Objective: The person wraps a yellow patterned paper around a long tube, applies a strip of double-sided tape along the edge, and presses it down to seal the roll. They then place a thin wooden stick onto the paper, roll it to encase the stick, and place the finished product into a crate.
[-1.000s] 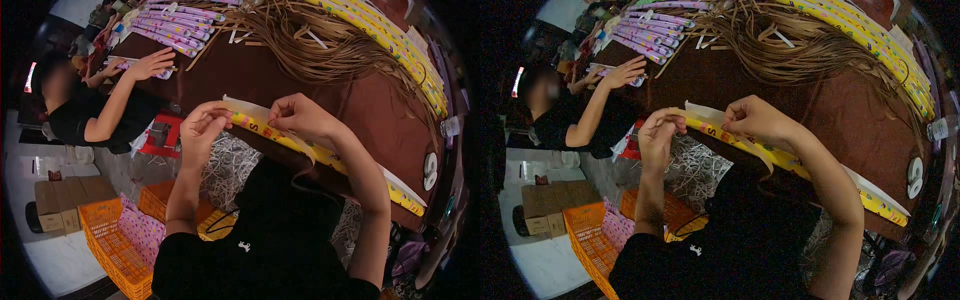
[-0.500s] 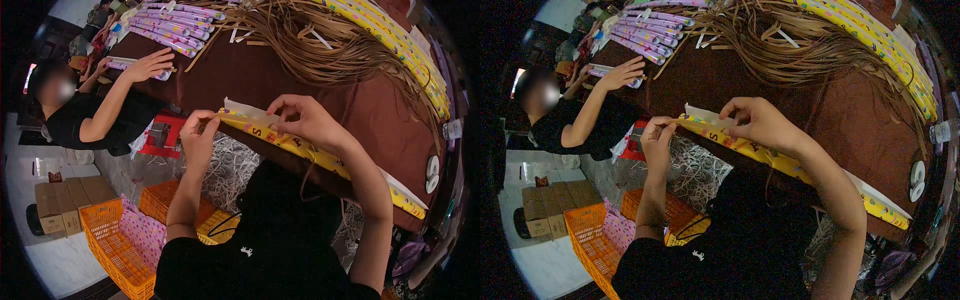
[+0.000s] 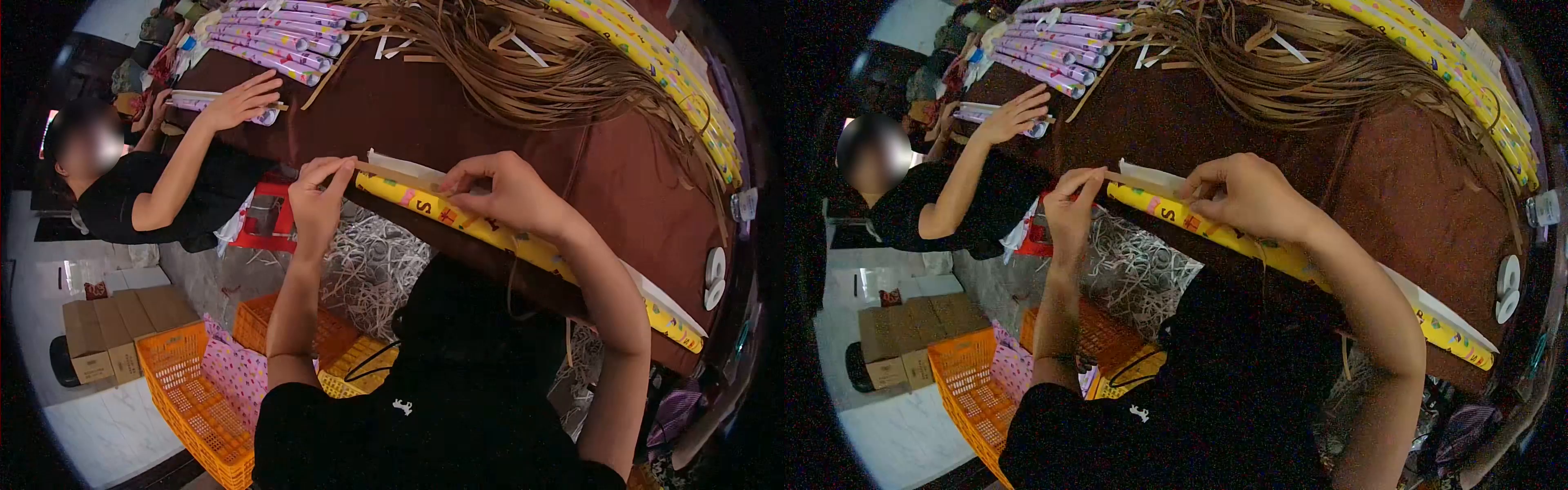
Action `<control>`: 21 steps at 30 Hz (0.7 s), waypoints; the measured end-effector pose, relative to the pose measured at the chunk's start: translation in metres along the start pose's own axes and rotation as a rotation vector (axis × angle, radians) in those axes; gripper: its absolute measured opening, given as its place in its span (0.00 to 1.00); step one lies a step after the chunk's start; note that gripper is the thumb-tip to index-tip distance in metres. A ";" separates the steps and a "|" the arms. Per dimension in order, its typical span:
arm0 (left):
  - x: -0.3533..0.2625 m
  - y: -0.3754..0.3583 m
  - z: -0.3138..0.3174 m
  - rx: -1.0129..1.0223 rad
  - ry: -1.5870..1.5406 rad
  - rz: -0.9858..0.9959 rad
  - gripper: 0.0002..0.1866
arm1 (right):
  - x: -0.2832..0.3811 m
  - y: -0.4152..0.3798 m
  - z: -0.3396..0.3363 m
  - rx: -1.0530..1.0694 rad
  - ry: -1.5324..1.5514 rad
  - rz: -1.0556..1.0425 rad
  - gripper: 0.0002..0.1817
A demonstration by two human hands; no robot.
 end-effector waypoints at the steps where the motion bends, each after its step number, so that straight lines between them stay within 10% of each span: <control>1: 0.001 0.001 0.000 0.002 0.002 0.001 0.05 | 0.000 0.000 0.000 -0.002 0.002 0.000 0.12; 21: 0.023 0.020 0.011 0.005 0.209 0.086 0.04 | -0.018 0.008 -0.004 -0.072 -0.147 0.046 0.12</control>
Point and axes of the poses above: each hand's wrist, its own y-axis towards the middle knuckle, its own z-axis out of the palm, x = y × z, the point moved 8 cm from there along y, towards the middle knuckle, and after that the axes turned 6 degrees about -z, right-handed, at the moved point
